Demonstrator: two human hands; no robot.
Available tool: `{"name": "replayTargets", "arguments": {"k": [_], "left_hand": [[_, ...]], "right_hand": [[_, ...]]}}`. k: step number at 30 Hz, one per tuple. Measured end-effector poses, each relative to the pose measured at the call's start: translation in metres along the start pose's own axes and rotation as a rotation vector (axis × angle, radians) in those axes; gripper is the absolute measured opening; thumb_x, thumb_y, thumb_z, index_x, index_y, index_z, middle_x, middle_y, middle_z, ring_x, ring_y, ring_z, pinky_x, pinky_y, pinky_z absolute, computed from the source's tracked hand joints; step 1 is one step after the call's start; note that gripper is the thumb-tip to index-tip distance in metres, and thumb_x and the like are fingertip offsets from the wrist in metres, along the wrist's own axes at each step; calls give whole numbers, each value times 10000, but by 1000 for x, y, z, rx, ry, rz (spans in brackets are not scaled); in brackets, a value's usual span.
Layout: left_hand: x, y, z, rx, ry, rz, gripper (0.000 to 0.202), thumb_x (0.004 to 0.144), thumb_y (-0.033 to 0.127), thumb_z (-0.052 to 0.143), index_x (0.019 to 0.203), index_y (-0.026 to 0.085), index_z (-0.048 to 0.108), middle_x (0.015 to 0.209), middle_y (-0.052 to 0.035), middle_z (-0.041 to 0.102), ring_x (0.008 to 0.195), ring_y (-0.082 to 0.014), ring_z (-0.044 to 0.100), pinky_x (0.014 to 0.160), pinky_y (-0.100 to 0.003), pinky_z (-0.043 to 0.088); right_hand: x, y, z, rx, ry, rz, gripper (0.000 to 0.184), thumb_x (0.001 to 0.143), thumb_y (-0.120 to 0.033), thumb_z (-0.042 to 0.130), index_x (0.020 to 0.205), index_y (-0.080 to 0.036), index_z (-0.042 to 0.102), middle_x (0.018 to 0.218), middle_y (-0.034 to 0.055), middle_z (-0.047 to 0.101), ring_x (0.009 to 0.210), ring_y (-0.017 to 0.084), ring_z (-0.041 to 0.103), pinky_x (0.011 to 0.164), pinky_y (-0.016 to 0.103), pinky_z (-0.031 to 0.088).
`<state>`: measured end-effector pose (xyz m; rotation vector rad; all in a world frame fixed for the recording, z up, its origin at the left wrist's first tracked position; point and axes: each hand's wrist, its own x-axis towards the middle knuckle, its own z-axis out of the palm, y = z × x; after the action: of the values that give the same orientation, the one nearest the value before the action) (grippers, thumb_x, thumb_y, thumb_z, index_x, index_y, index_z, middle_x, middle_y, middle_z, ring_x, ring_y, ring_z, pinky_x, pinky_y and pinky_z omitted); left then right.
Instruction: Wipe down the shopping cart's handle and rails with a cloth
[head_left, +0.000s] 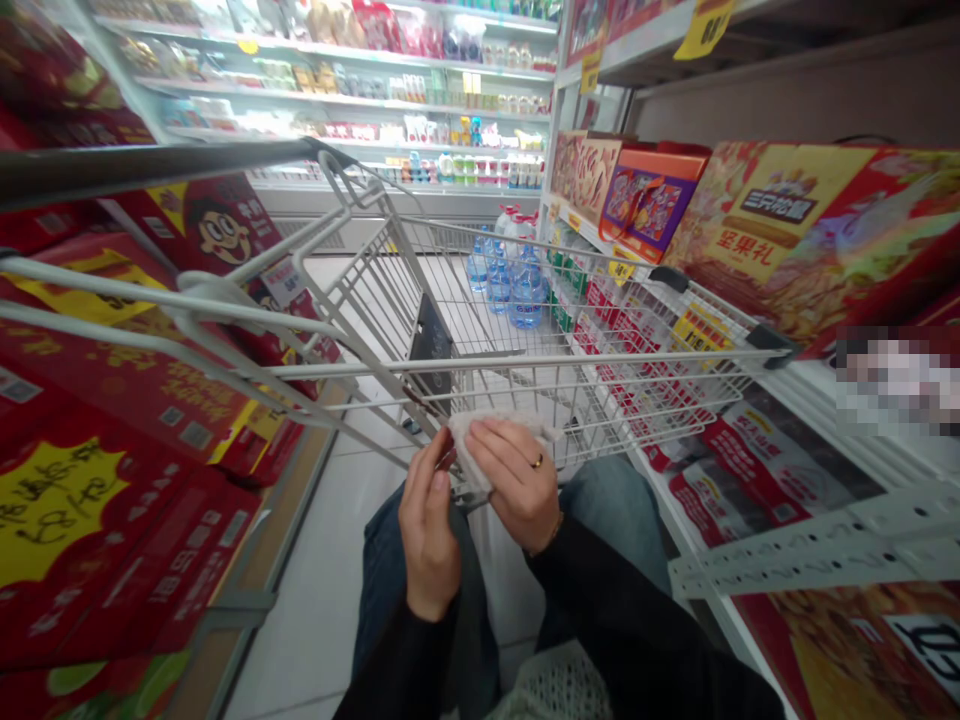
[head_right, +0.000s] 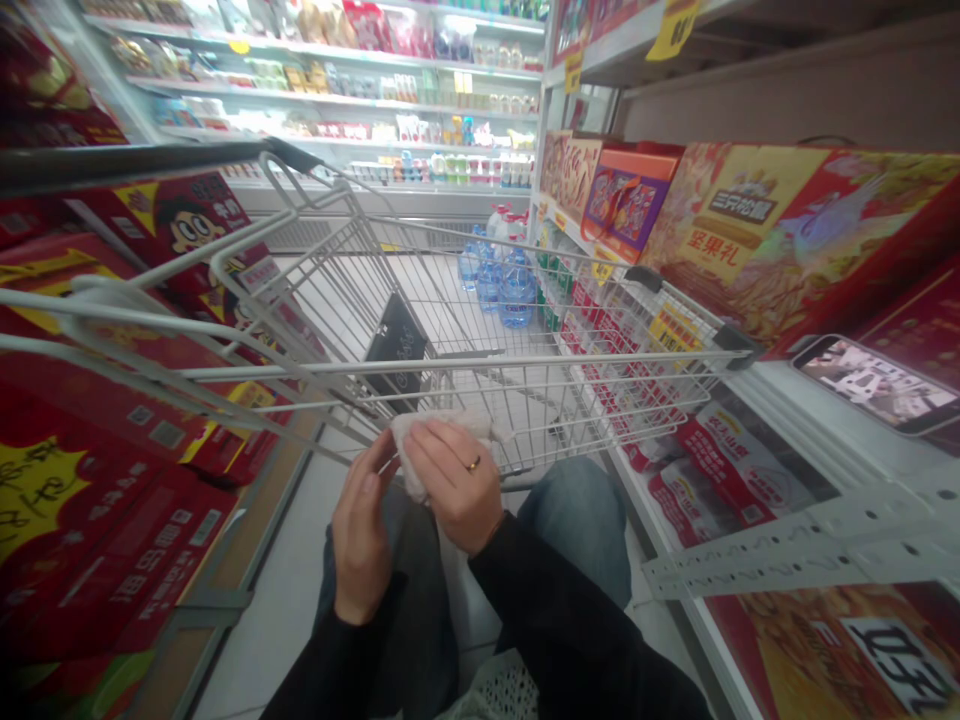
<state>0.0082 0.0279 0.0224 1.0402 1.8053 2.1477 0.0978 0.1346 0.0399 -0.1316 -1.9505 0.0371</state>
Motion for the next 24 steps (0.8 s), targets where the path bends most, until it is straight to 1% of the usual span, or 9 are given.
{"name": "replayTargets", "arguments": {"k": [4,6,8,10,12,16,18,20,24], "left_hand": [[-2,-3,2,-53,-8,14,449,1057,456,478,1439,283,636,1496,-86,614,1367,-246,606,1163,-386,511],[-2,-3,2,-50,-1,18,443,1050,449,499,1438,285,637,1492,-86,615,1371,-245,602,1168,-383,509],[-2,-3,3,-48,2,19,444,1046,441,509,1439,278,637,1489,-89,617,1374,-244,600,1178,-383,501],[-1,-2,3,-47,4,17,444,1045,434,510,1435,266,639,1490,-94,619,1369,-246,605,1183,-388,499],[-1,-1,4,-36,10,15,446,1041,436,513,1426,254,644,1481,-99,627,1362,-251,612,1179,-398,506],[0,3,3,11,22,14,469,999,458,586,1408,238,654,1464,-103,642,1354,-271,622,1150,-405,534],[1,5,2,0,18,-2,471,983,453,615,1398,234,661,1460,-103,648,1355,-275,625,1152,-403,535],[2,6,1,-8,11,-20,473,976,450,626,1388,222,666,1441,-111,662,1344,-281,635,1162,-417,529],[5,6,0,-1,0,-32,498,959,459,651,1390,209,658,1420,-126,673,1329,-289,648,1163,-428,531]], "right_hand": [[-41,14,1,13,-37,33,552,924,35,429,1383,-146,678,1255,109,793,1283,222,704,1080,416,616],[-52,19,1,11,-55,38,580,910,42,425,1394,-157,673,1257,107,793,1280,221,706,1073,423,620],[-54,21,1,4,-62,34,582,909,43,422,1391,-160,675,1262,105,792,1276,220,707,1070,427,622],[-47,20,-1,-2,-66,16,553,927,35,423,1379,-152,681,1253,106,795,1268,219,711,1065,422,624],[-30,17,-7,-5,-57,-12,517,952,18,439,1375,-150,683,1251,104,796,1283,215,704,1083,412,616],[13,12,-17,20,33,-44,490,987,-26,468,1413,-170,663,1324,91,770,1370,203,651,1155,407,582],[22,12,-18,35,61,-35,482,996,-37,470,1419,-170,659,1342,89,762,1381,201,642,1165,405,579],[13,14,-14,31,53,-22,472,997,-37,476,1409,-165,666,1329,91,768,1368,204,651,1155,404,586],[-40,21,-3,13,-7,12,506,951,37,447,1348,-146,701,1237,97,803,1293,202,701,1078,388,625]]}}
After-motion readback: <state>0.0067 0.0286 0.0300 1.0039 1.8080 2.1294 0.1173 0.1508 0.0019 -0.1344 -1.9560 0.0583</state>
